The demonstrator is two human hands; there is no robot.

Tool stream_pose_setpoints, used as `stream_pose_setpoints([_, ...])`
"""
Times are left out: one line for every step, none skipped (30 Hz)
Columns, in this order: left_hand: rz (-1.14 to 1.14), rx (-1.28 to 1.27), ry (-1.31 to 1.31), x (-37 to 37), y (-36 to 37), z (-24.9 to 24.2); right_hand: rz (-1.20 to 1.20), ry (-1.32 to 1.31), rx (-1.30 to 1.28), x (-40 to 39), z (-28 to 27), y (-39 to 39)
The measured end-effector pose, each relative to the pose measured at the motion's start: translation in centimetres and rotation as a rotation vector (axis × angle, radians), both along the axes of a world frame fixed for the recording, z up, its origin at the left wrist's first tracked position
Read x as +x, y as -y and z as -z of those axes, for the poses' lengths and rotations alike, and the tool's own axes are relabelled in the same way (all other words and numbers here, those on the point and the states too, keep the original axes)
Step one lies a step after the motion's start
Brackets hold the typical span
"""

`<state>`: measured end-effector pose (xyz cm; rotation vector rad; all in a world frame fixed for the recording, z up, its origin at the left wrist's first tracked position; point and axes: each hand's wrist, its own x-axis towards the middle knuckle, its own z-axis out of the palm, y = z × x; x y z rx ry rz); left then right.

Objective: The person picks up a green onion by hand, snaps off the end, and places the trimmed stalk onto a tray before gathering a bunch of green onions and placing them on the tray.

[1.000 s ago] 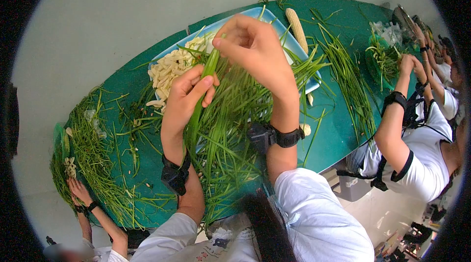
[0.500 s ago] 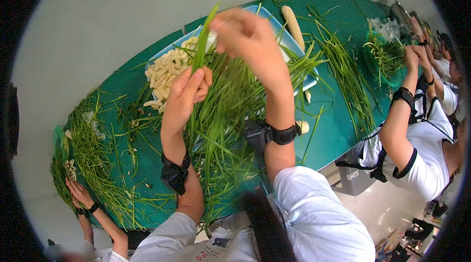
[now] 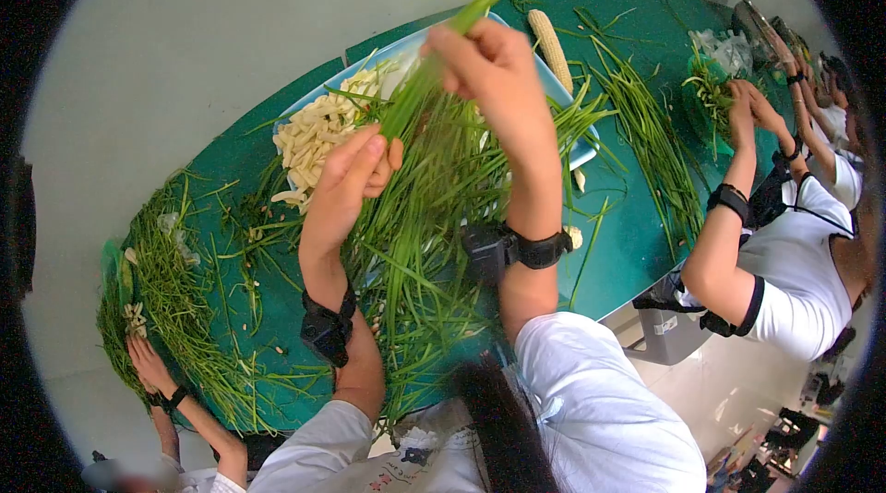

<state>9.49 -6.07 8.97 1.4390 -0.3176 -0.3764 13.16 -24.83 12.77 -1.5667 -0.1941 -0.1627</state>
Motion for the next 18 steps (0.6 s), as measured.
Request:
stream_pose_setpoints([0.019,0.013,0.007,0.0,0.0,0.0,0.055,0.024,0.032,0.2,0.2,0.6])
stream_pose_setpoints([0.018,0.014,0.007,0.0,-0.1,0.1,0.111,0.049,0.065,0.3,0.4,1.3])
stream_pose_setpoints([0.030,0.039,0.020,0.0,-0.1,0.2,0.171,0.060,0.064,0.4,0.5,1.9])
stream_pose_setpoints([0.042,0.064,0.033,0.0,-0.1,0.2,0.171,0.059,0.065,0.5,0.8,2.7])
stream_pose_setpoints([0.042,0.065,0.032,0.0,-0.2,0.2,0.234,0.081,0.106,0.7,1.1,3.5])
stream_pose_setpoints([0.057,0.098,0.041,0.0,-0.3,0.2,0.298,0.103,0.148,0.7,1.3,4.2])
stream_pose_setpoints([0.073,0.131,0.050,0.1,-0.4,0.2,0.325,0.108,0.197,0.5,1.2,4.6])
stream_pose_setpoints([0.073,0.130,0.049,0.1,-0.5,0.2,0.325,0.107,0.196,0.4,1.3,5.3])
stream_pose_setpoints([0.087,0.141,0.057,0.1,-0.6,0.3,0.352,0.129,0.240,0.3,1.5,6.2])
stream_pose_setpoints([0.101,0.152,0.065,0.1,-0.6,0.4,0.379,0.151,0.284,0.2,1.7,7.0])
stream_pose_setpoints([0.101,0.152,0.065,0.1,-0.6,0.4,0.394,0.142,0.272,0.1,1.7,7.8])
stream_pose_setpoints([0.111,0.181,0.080,0.0,-0.6,0.3,0.395,0.142,0.271,-0.1,1.9,8.4])
stream_pose_setpoints([0.121,0.210,0.094,0.0,-0.6,0.3,0.406,0.121,0.273,-0.2,2.0,8.9])
stream_pose_setpoints([0.122,0.209,0.093,0.0,-0.7,0.3,0.417,0.100,0.275,-0.4,2.0,9.6])
stream_pose_setpoints([0.156,0.236,0.066,0.1,-0.8,0.3,0.365,0.050,0.256,-0.3,2.3,11.0])
stream_pose_setpoints([0.190,0.263,0.038,0.2,-1.0,0.3,0.365,0.049,0.256,-0.3,2.6,11.8])
stream_pose_setpoints([0.190,0.264,0.037,0.2,-1.1,0.6,0.413,-0.015,0.214,-0.3,3.0,12.4])
stream_pose_setpoints([0.191,0.279,0.053,0.2,-1.2,1.0,0.460,-0.079,0.171,-0.2,3.4,13.1])
